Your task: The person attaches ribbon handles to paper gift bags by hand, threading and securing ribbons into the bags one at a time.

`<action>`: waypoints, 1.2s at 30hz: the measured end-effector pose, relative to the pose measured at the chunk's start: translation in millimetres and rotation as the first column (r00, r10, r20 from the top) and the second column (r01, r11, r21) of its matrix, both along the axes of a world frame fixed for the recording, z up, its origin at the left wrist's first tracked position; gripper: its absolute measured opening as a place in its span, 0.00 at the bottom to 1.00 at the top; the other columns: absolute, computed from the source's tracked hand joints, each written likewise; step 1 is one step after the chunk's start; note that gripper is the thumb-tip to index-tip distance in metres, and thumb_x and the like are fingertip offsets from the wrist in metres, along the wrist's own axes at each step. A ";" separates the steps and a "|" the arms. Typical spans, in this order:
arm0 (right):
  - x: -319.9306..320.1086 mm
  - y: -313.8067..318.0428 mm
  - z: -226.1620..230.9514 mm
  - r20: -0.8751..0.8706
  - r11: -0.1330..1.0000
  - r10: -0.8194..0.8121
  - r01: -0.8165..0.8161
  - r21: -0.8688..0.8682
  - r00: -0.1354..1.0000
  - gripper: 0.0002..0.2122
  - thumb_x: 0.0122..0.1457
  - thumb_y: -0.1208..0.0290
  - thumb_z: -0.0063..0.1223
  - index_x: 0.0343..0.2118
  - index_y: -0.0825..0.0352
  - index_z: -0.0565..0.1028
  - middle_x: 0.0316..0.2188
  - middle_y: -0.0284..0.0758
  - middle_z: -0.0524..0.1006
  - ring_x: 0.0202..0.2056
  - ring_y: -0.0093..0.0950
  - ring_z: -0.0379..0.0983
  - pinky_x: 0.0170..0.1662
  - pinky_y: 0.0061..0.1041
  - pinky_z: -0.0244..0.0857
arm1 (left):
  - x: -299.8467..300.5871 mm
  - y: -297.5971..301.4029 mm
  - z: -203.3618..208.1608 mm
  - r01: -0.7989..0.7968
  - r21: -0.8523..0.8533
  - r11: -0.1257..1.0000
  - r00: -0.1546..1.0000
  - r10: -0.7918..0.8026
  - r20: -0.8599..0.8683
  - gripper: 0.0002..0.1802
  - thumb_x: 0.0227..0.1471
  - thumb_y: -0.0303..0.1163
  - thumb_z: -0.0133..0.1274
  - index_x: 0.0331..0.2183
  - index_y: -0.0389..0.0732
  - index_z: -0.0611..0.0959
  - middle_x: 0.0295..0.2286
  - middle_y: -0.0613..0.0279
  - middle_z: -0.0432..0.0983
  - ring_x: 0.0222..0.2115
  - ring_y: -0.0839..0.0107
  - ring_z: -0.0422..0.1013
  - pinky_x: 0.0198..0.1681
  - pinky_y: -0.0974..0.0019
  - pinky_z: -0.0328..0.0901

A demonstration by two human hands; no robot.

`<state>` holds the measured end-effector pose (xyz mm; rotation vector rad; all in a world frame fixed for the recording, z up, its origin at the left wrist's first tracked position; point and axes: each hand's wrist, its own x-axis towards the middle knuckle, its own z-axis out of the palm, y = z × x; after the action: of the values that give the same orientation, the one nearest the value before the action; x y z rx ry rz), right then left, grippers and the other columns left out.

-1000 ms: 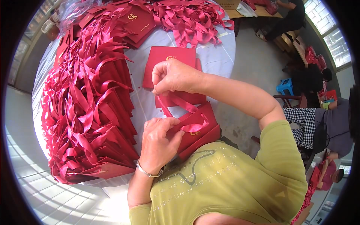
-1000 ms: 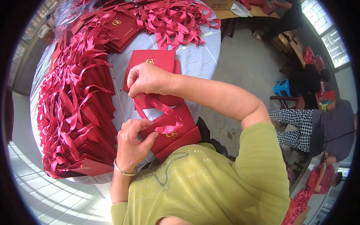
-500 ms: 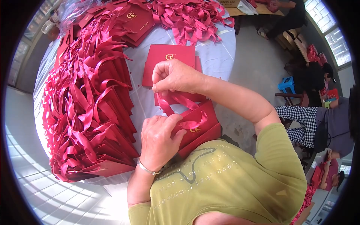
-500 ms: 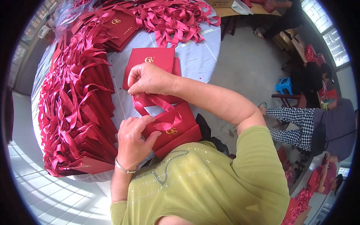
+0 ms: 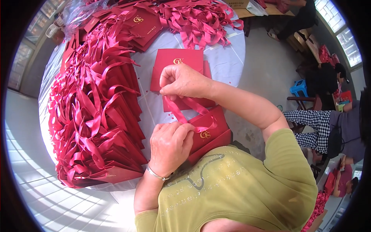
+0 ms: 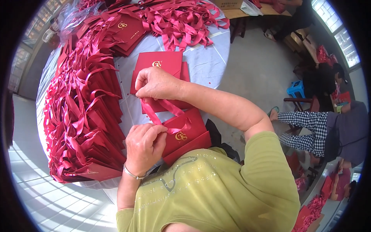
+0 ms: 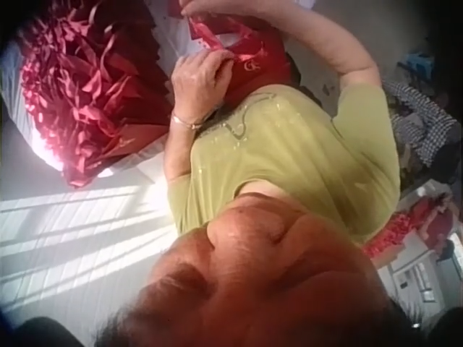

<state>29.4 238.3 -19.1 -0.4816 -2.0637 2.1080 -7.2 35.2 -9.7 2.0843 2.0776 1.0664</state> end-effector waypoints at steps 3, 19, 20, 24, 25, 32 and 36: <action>2.4 3.8 10.5 0.044 0.995 0.033 -0.037 0.097 0.998 0.05 0.54 0.78 0.58 0.33 0.70 0.76 0.25 0.31 0.78 0.25 0.17 0.75 0.28 0.18 0.68 | 0.0 -0.3 2.7 -0.009 -0.046 0.999 0.999 0.010 0.033 0.09 0.42 0.26 0.63 0.30 0.45 0.81 0.23 0.65 0.74 0.26 0.65 0.74 0.33 0.61 0.65; 19.6 -2.7 6.0 0.085 0.698 -0.046 -0.029 0.716 0.995 0.08 0.52 0.76 0.57 0.33 0.73 0.82 0.26 0.46 0.82 0.29 0.36 0.82 0.35 0.32 0.75 | 0.3 -5.6 -2.0 -0.014 -0.038 0.999 1.000 0.015 0.010 0.08 0.46 0.28 0.63 0.30 0.45 0.80 0.22 0.64 0.73 0.26 0.62 0.73 0.33 0.60 0.63; 20.1 -7.0 4.4 0.077 0.618 -0.083 -0.009 0.786 0.994 0.07 0.52 0.75 0.58 0.32 0.73 0.82 0.27 0.47 0.81 0.30 0.39 0.81 0.36 0.35 0.75 | 0.1 -5.6 -2.0 -0.018 -0.034 0.999 1.000 0.019 0.011 0.08 0.46 0.28 0.63 0.30 0.45 0.80 0.22 0.64 0.73 0.26 0.62 0.73 0.33 0.60 0.63; 13.4 -18.0 10.0 0.187 0.363 -0.191 -0.108 0.925 0.964 0.07 0.51 0.72 0.59 0.28 0.70 0.81 0.27 0.48 0.81 0.33 0.46 0.80 0.40 0.42 0.74 | -2.4 -7.3 -4.7 -0.005 -0.046 0.999 0.998 0.008 0.061 0.07 0.47 0.28 0.63 0.31 0.44 0.81 0.23 0.63 0.74 0.27 0.61 0.73 0.33 0.60 0.64; 11.4 -20.6 16.2 0.191 0.367 -0.192 -0.110 0.924 0.963 0.07 0.51 0.72 0.59 0.28 0.70 0.81 0.27 0.48 0.81 0.33 0.46 0.80 0.40 0.42 0.74 | -3.2 -7.4 -5.3 0.004 -0.046 0.999 0.996 -0.001 0.085 0.07 0.47 0.27 0.62 0.31 0.44 0.81 0.23 0.62 0.74 0.27 0.60 0.73 0.34 0.59 0.64; 7.2 -10.4 22.6 0.310 0.354 -0.226 -0.219 0.909 0.923 0.05 0.49 0.73 0.58 0.29 0.66 0.82 0.28 0.45 0.81 0.34 0.45 0.80 0.41 0.42 0.74 | -4.5 -6.2 -2.8 0.008 -0.079 0.997 0.989 0.004 0.147 0.04 0.49 0.28 0.61 0.30 0.44 0.82 0.23 0.61 0.75 0.28 0.60 0.74 0.35 0.58 0.64; 12.1 -6.2 20.1 0.266 0.430 -0.171 -0.171 0.886 0.949 0.06 0.52 0.75 0.57 0.32 0.68 0.82 0.28 0.43 0.82 0.32 0.38 0.81 0.38 0.37 0.75 | -7.8 -8.2 -2.3 0.032 -0.088 0.996 0.989 -0.019 0.146 0.05 0.49 0.27 0.61 0.31 0.42 0.81 0.24 0.60 0.76 0.29 0.58 0.74 0.35 0.58 0.64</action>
<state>41.5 232.0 1.0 -0.6291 -2.9416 0.5846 -15.0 26.9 -12.0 1.9245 1.9874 1.0652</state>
